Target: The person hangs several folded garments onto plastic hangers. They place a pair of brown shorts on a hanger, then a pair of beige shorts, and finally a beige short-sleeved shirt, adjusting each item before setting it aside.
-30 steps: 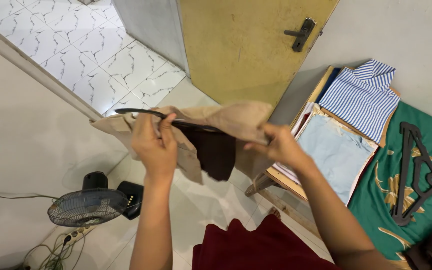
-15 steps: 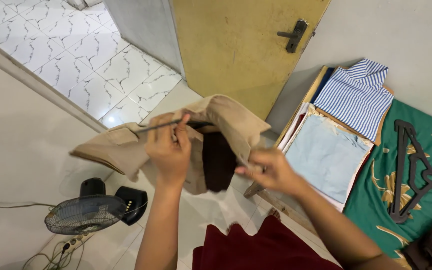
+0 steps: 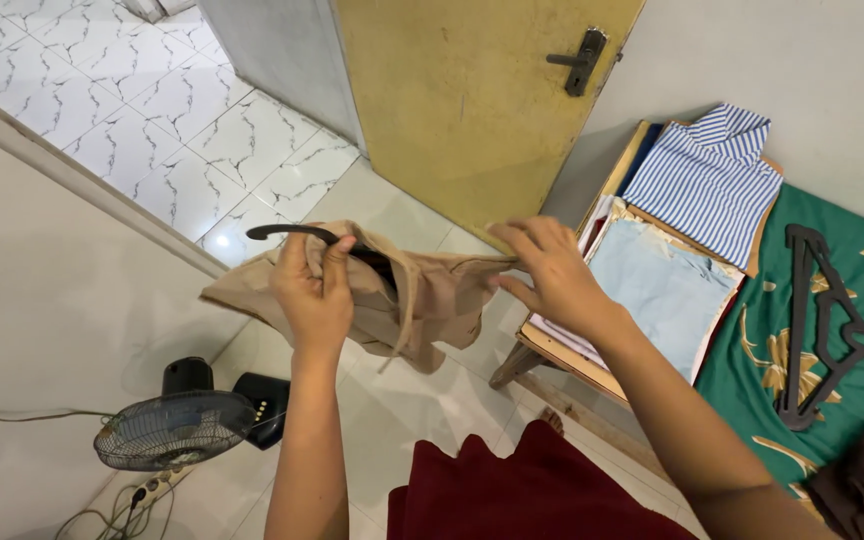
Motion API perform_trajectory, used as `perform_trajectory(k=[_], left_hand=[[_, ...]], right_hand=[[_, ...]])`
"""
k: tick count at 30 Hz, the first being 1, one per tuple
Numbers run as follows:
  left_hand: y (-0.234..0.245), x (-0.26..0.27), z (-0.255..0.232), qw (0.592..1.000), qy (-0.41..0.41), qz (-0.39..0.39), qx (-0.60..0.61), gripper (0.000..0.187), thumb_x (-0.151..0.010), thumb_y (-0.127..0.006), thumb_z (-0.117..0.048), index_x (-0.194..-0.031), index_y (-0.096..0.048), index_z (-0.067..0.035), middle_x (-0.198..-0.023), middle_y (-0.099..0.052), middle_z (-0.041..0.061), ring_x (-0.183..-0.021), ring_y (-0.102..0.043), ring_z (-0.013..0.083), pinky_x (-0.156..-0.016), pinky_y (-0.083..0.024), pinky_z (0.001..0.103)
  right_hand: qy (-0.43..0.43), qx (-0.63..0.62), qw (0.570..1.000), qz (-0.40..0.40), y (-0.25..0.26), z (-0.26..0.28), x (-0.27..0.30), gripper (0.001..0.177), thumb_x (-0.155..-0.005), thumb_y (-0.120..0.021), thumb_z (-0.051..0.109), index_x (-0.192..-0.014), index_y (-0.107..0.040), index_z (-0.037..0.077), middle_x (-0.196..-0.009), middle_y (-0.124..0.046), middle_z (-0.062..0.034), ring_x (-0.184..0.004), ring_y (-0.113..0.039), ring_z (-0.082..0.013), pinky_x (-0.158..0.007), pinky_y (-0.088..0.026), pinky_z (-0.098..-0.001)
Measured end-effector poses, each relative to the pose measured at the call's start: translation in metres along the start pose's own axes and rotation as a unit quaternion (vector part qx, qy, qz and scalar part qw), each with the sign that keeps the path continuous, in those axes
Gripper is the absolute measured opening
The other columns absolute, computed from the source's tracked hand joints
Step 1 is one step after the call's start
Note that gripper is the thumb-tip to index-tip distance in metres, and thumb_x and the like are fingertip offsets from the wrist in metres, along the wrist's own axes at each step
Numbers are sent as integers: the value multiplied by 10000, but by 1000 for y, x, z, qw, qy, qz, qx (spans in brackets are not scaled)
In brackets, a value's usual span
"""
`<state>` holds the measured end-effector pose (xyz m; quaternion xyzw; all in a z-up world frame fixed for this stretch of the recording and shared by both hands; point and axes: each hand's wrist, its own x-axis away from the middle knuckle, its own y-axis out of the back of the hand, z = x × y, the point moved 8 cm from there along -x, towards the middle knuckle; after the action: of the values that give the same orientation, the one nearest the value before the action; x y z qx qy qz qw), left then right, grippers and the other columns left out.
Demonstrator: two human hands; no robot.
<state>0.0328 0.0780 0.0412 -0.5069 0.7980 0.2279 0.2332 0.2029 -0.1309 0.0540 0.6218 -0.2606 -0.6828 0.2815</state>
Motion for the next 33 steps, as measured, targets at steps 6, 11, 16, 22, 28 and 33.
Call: perform_trajectory(k=[6, 11, 16, 22, 28, 33], left_hand=[[-23, 8, 1, 998, 19, 37, 51, 166, -1014, -736, -126, -1081, -655, 3, -870, -672, 18, -778, -559, 92, -713, -470, 237], [-29, 4, -20, 996, -27, 79, 19, 177, -958, -757, -62, -1106, -679, -3, -944, -715, 73, -837, -639, 135, -738, -497, 262], [0, -12, -24, 965, -76, 117, -223, 192, -889, -763, -16, -1075, -729, -46, -1143, -742, 126, -889, -712, 204, -707, -537, 298], [-28, 20, 36, 926, 204, 316, 41, 239, -936, -736, -136, -1156, -686, -61, -1087, -779, 143, -978, -740, 215, -807, -561, 298], [-35, -10, 43, 972, -122, 152, -134, 323, -1075, -575, -295, -1316, -640, -89, -1301, -672, 138, -1244, -604, 314, -1062, -390, 419], [-74, -6, 101, 960, 15, 241, -138, 335, -1059, -571, -343, -951, -698, -53, -817, -650, 148, -849, -589, 329, -940, -425, 429]], right_hand=[[-77, -60, 975, 201, -62, -26, 21, 229, -811, -739, 163, -921, -578, 41, -860, -644, -132, -803, -649, -377, -645, -503, -485], [-86, -83, 977, 178, -79, -28, 42, 232, -803, -708, 150, -849, -516, 27, -812, -596, -155, -738, -618, -392, -624, -488, -491], [-143, -136, 960, 199, -63, -47, 67, 201, -822, -673, 141, -794, -512, 25, -735, -563, -177, -686, -599, -378, -616, -486, -464], [-262, -203, 914, 236, -48, -63, 102, 241, -879, -662, 164, -759, -539, -4, -652, -542, -161, -584, -552, -300, -574, -477, -414], [-284, -299, 894, 174, -24, -77, 130, 193, -892, -651, 132, -769, -611, -11, -625, -548, -54, -572, -507, -135, -539, -455, -342], [-402, -311, 842, 182, -18, -96, 160, 299, -941, -679, 139, -703, -610, -28, -602, -446, -72, -582, -367, -129, -499, -333, -347]])
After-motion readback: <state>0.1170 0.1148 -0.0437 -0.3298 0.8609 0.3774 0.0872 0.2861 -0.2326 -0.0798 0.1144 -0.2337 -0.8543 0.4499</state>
